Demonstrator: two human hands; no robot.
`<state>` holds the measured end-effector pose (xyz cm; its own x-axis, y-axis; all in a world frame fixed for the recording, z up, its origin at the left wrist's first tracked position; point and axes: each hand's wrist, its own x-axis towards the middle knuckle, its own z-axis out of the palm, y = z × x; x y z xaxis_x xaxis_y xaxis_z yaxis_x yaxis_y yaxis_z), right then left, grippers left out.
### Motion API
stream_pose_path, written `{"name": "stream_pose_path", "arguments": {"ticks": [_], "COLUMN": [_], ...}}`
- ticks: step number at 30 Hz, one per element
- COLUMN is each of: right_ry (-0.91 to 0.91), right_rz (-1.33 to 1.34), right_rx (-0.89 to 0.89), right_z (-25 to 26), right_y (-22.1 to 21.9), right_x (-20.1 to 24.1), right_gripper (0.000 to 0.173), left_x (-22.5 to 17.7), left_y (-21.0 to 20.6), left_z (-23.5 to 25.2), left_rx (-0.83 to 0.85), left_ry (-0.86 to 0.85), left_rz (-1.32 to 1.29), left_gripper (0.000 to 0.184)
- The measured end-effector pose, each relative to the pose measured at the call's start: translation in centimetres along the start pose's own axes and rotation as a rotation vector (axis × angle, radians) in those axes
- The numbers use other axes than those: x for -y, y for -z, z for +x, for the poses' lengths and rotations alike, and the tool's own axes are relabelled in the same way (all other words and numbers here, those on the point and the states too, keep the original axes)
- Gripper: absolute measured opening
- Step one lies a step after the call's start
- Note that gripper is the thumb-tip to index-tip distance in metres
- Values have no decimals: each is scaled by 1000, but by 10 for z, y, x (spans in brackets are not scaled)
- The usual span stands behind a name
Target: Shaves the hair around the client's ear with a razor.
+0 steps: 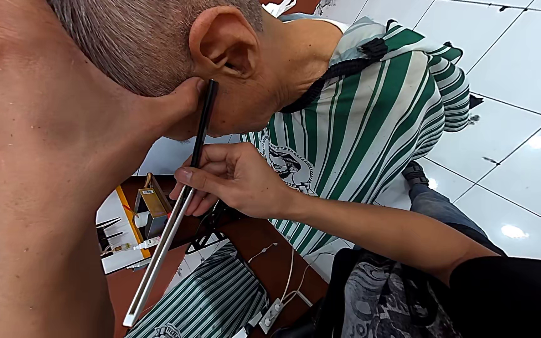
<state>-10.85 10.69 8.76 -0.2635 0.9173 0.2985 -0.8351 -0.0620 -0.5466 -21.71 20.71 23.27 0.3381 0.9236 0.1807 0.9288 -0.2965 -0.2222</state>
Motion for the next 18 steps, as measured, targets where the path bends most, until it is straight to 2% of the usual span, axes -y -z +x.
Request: {"name": "stream_pose_path", "arguments": {"ticks": [5, 13, 18], "right_ry": [-2, -22, -26], "right_rz": [-2, 18, -21], "right_rx": [7, -11, 13], "right_z": [0, -5, -1], "right_y": [1, 6, 3], "right_x": [0, -1, 1], "right_gripper": [14, 14, 14], "left_x": [1, 1, 3], "left_y": [-1, -1, -2], "left_z": [0, 0, 0], "left_rx": [9, 4, 13], "left_ry": [-5, 14, 16], "left_rz": [-27, 4, -23], "left_gripper": [102, 111, 107]}}
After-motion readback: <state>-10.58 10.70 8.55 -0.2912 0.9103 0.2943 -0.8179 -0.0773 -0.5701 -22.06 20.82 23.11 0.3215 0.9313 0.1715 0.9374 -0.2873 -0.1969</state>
